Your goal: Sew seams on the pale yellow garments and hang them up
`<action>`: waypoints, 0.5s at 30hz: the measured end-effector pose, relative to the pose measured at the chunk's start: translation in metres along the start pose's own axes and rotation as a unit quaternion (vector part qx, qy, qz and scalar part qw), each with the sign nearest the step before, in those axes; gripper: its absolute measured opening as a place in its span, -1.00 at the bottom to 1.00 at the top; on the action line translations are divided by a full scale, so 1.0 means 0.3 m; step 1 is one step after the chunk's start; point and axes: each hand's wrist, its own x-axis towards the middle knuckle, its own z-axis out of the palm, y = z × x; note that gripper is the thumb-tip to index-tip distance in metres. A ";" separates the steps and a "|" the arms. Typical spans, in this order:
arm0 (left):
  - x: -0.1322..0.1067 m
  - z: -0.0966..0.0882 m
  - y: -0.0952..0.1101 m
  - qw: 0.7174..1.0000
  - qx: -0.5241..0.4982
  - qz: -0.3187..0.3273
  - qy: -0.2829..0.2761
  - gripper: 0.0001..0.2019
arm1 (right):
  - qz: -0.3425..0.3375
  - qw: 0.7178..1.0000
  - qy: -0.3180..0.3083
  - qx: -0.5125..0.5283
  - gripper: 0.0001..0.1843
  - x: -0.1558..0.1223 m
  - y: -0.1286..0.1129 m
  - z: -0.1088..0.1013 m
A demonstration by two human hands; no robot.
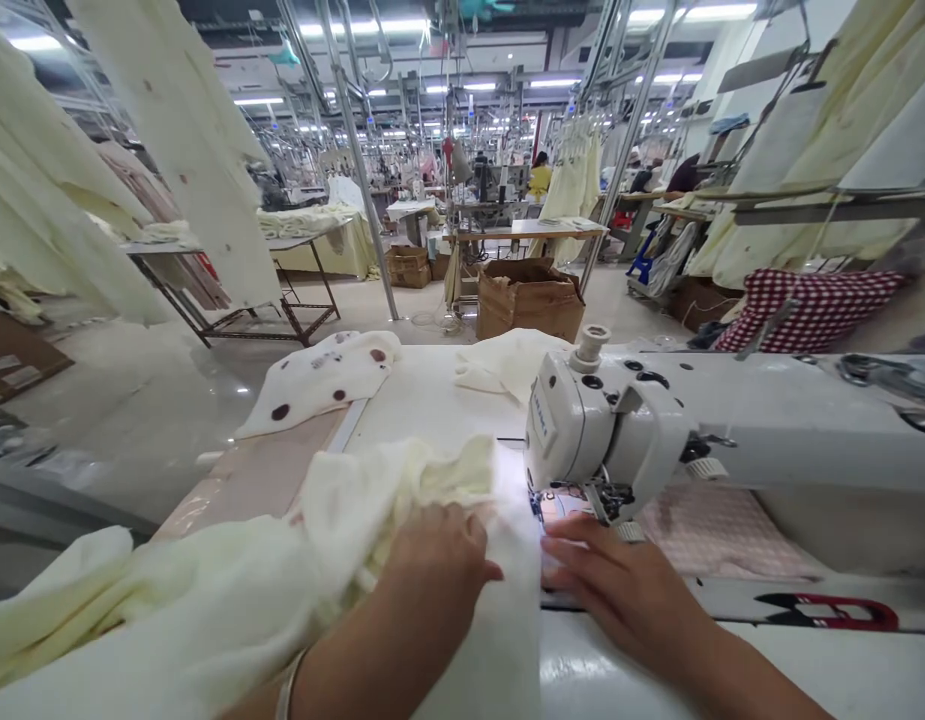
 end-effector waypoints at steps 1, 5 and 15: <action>0.007 -0.008 0.011 0.999 -0.007 0.032 0.012 -0.86 | -0.026 0.999 -0.013 0.015 -0.75 0.004 -0.019 0.002; 0.076 0.014 0.017 0.975 -0.102 0.192 0.050 -0.93 | -0.061 0.993 -0.060 0.076 -0.83 0.012 -0.063 0.018; 0.080 0.086 0.012 0.966 -0.172 0.187 0.043 -0.83 | -0.035 0.994 -0.060 0.080 -0.87 -0.011 -0.054 0.025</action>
